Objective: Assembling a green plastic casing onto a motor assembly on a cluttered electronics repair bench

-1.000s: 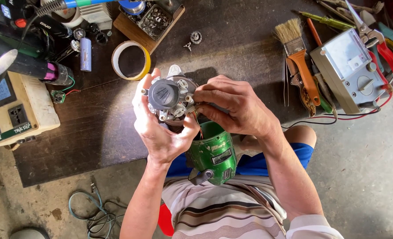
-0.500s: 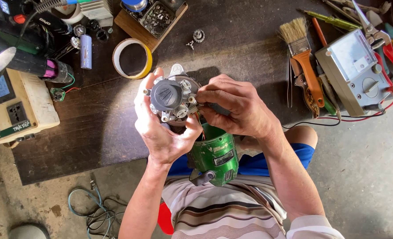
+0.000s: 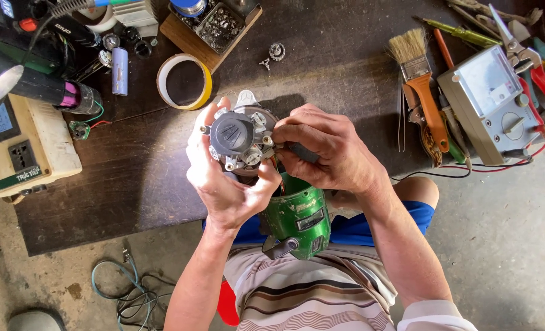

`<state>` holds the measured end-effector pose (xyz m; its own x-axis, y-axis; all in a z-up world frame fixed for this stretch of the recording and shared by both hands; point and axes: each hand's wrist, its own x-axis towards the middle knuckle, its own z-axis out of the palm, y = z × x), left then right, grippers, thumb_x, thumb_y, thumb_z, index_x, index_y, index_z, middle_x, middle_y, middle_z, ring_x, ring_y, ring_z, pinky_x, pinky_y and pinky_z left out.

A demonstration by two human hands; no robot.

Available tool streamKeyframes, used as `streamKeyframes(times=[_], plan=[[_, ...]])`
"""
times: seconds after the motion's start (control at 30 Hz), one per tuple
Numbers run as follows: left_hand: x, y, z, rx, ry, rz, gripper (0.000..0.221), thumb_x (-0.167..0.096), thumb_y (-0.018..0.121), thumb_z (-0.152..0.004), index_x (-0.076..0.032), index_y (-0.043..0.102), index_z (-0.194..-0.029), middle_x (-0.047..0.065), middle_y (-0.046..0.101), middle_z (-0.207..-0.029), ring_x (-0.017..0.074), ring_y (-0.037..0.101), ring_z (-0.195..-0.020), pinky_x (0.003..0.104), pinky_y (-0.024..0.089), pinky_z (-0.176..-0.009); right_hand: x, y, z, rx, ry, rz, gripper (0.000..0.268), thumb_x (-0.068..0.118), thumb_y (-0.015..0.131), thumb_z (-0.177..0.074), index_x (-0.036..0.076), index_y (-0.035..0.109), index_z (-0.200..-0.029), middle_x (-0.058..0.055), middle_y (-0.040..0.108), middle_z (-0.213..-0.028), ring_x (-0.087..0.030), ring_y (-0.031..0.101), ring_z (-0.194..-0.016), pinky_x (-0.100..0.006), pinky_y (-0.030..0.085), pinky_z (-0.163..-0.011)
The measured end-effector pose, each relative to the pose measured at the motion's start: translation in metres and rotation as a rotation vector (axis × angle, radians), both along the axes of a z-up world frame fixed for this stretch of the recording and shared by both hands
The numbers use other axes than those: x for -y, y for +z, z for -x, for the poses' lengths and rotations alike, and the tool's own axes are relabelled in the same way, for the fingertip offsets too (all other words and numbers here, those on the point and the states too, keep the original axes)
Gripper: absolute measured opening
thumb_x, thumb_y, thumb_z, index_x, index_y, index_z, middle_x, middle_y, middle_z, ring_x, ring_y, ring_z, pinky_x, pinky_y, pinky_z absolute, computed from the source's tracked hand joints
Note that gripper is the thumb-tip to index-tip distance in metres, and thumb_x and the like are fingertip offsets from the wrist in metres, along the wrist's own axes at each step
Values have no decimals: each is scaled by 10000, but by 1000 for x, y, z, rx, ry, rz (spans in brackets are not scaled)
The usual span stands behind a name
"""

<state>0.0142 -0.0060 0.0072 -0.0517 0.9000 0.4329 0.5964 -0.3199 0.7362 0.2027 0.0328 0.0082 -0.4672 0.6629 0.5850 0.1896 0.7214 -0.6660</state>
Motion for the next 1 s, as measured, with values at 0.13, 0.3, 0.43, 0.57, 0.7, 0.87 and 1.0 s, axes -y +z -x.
streamKeyframes(times=[0.13,0.3,0.43,0.57,0.7,0.87,1.0], plan=[[0,-5,2,-25,-11,-20,728,-169,673,-702,39,487,-1374,160,577,-1429,345,647,-1300,398,537,-1108,2,7,0,-11,10,60,122,105,585,-1040,-7,626,-1067,-128,643,-945,-297,587,-750,-427,508,-795],[2,-10,17,14,-188,-82,753,-144,709,-842,30,326,-1466,251,505,-1499,412,588,-1398,447,538,-1170,6,12,0,-77,39,106,123,84,616,-1028,-32,642,-1058,-128,651,-891,-275,603,-746,-427,510,-831],[4,-15,29,-35,-304,-102,785,-126,645,-951,-37,197,-1589,265,462,-1594,429,468,-1505,516,467,-1258,6,5,-1,-58,17,46,169,101,692,-1002,-50,667,-1074,-125,650,-845,-289,660,-778,-450,538,-860],[4,-6,28,13,-267,14,723,-144,653,-879,28,364,-1519,224,458,-1578,388,465,-1508,453,434,-1268,8,7,1,-18,-22,39,206,128,731,-982,-50,677,-1071,-135,690,-894,-292,662,-818,-462,540,-899],[5,-10,28,15,-284,-13,777,-168,655,-904,-25,275,-1566,229,442,-1611,397,470,-1531,442,470,-1256,8,11,2,36,-39,12,185,132,716,-993,-40,672,-1044,-91,674,-824,-258,635,-753,-452,541,-884],[4,-7,27,-24,-239,28,790,-217,654,-860,-14,332,-1553,179,454,-1613,346,494,-1504,386,509,-1189,7,14,4,42,-53,11,154,105,744,-977,-30,674,-1003,-75,655,-787,-242,620,-721,-441,546,-874],[4,-4,27,-6,-232,71,783,-243,660,-848,-24,366,-1539,165,459,-1607,328,490,-1495,385,474,-1205,8,12,5,25,-76,32,142,116,745,-976,-14,703,-1012,-75,667,-782,-218,581,-663,-446,545,-883]])
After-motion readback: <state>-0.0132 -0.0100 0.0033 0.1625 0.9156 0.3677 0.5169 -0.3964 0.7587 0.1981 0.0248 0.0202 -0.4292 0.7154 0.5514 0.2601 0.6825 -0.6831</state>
